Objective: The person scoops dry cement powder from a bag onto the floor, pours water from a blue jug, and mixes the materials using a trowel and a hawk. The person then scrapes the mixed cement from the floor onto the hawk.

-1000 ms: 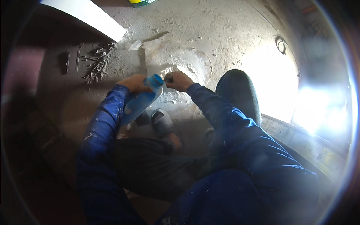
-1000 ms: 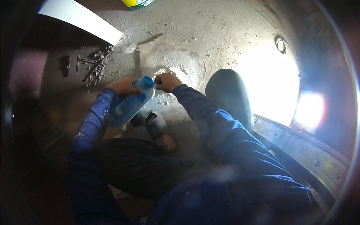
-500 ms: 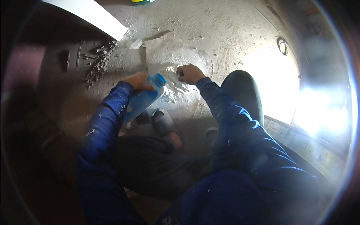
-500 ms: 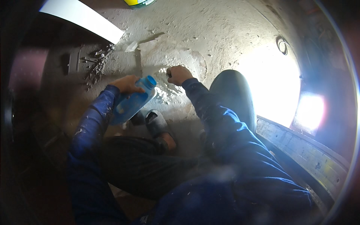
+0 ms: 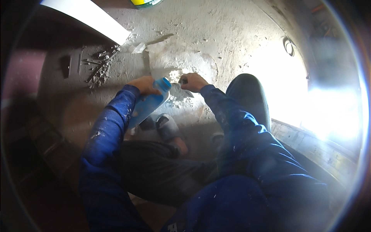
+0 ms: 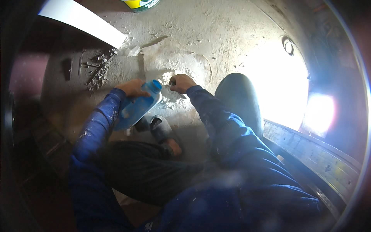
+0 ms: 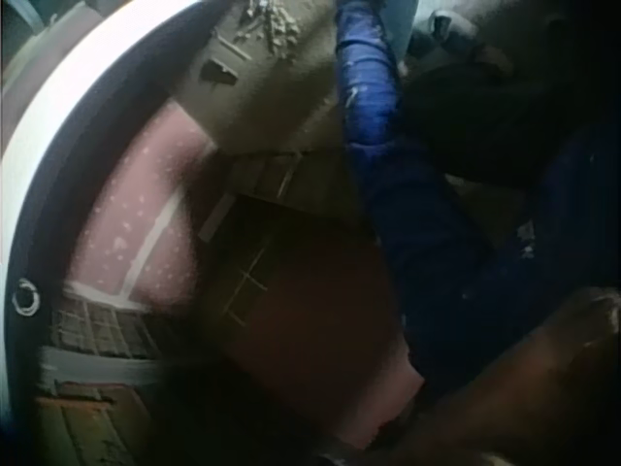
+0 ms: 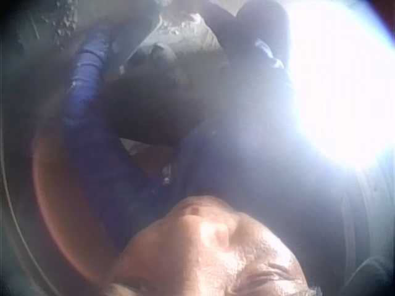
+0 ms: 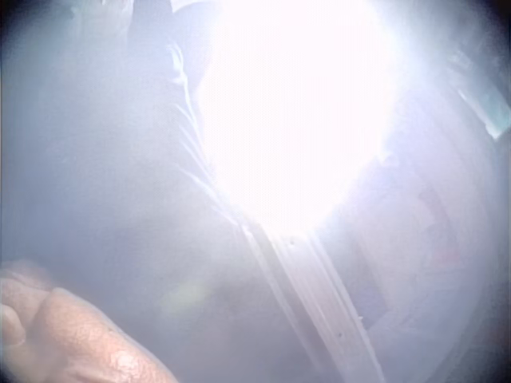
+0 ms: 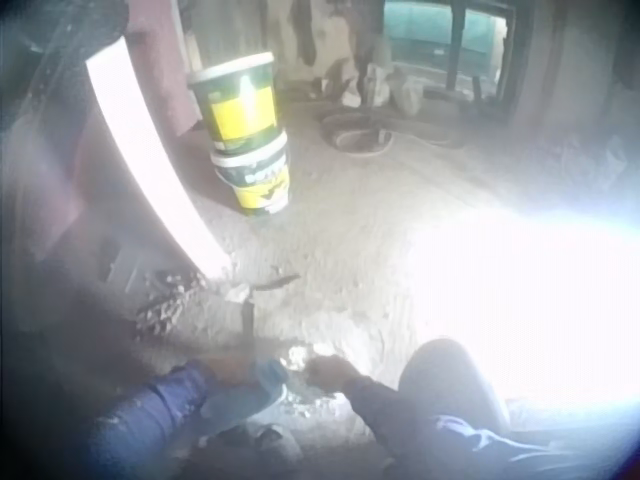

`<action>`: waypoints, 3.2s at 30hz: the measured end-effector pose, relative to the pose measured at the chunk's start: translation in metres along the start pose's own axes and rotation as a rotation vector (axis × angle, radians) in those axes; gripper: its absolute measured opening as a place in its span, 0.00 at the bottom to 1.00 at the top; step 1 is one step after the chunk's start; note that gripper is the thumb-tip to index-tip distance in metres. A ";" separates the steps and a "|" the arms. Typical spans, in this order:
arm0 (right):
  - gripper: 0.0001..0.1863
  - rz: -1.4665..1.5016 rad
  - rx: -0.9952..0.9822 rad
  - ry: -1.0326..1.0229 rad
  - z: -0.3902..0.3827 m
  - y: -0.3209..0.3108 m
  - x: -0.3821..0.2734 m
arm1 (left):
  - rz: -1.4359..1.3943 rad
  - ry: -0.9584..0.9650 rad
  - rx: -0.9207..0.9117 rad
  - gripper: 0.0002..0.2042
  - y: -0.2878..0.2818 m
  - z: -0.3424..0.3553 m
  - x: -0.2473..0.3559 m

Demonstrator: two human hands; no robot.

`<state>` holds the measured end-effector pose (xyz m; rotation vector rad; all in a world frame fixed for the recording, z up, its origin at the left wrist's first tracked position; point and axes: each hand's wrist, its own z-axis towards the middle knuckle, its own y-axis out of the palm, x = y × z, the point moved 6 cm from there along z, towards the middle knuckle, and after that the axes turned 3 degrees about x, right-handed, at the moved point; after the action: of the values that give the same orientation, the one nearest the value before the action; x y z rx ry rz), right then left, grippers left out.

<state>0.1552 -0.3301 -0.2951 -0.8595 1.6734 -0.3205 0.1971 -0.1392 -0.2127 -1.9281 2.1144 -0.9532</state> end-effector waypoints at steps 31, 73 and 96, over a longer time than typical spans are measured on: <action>0.18 0.152 0.259 0.157 -0.007 -0.035 0.019 | 0.169 0.008 0.001 0.26 0.003 0.018 0.011; 0.19 0.098 0.190 0.013 0.034 -0.010 -0.008 | -0.830 -0.022 1.135 0.44 -0.123 -0.248 -0.028; 0.17 0.258 -0.012 -0.091 0.030 0.040 -0.018 | -1.126 -0.208 1.617 0.23 -0.085 -0.276 -0.113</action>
<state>0.1692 -0.2833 -0.3152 -0.6478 1.6794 -0.0926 0.1541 0.0666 0.0146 -1.7028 -0.3584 -1.5934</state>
